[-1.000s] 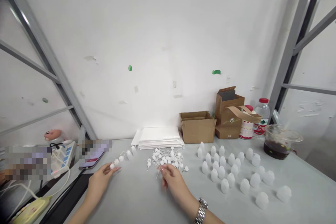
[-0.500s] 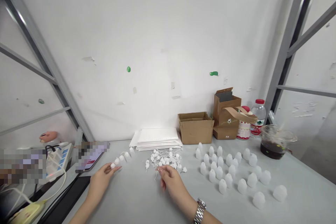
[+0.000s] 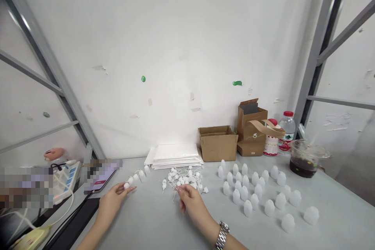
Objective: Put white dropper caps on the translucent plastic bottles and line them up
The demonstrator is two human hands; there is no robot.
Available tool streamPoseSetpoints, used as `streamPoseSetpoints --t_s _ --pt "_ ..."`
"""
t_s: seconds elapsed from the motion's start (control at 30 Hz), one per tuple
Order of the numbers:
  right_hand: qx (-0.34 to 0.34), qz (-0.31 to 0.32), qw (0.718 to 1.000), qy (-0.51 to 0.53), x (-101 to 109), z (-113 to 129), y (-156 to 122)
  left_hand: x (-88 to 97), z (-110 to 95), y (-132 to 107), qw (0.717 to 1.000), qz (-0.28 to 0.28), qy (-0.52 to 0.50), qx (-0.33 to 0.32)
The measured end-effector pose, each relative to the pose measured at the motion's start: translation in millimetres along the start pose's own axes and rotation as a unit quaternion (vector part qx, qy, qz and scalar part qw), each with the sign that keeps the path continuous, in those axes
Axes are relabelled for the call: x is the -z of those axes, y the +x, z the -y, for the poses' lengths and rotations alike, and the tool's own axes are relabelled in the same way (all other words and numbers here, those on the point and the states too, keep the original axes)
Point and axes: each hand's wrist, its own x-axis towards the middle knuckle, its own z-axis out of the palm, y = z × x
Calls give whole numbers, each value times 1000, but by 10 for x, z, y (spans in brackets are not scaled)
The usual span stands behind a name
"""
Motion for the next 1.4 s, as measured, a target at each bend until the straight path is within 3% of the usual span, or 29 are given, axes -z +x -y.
streamPoseSetpoints --t_s 0.33,0.4,0.47,0.53,0.57,0.6,0.63,0.7,0.73,0.8,0.87,1.0,1.1,1.23,1.4 --pt "1 3 1000 -6 -2 8 -7 40 80 -37 1000 2 6 7" --pt "0 4 1000 -14 1 2 -8 73 87 -137 999 -52 7 -6" --pt "4 0 999 -52 16 16 -25 80 76 -293 988 -152 6 -30" --pt "52 -16 986 -156 50 61 -51 33 40 -471 966 -242 32 -84" --pt "105 -29 964 -241 78 97 -62 -14 9 -556 959 -260 32 -110" --pt "181 -39 920 -345 115 140 -67 -77 -32 -633 960 -243 23 -134" --pt "255 -40 858 -444 161 188 -64 -151 -86 -699 971 -182 11 -156" --pt "328 -13 731 -599 284 294 -32 -317 -232 -792 983 14 -6 -180" --pt "334 -20 681 -651 362 347 -5 -399 -323 -819 977 109 -8 -181" --pt "302 -55 619 -723 548 441 55 -541 -529 -832 957 229 17 -180" --pt "234 -99 579 -775 754 511 106 -646 -745 -801 944 255 79 -192" --pt "173 -135 554 -803 1076 569 154 -800 -1091 -693 922 288 123 -227" --pt "164 -124 549 -810 1158 555 177 -915 -1212 -677 917 295 101 -249" --pt "154 -108 548 -815 1163 501 234 -1056 -1224 -758 914 299 87 -261" --pt "144 -91 555 -814 1171 459 294 -1173 -1160 -822 929 258 81 -254"
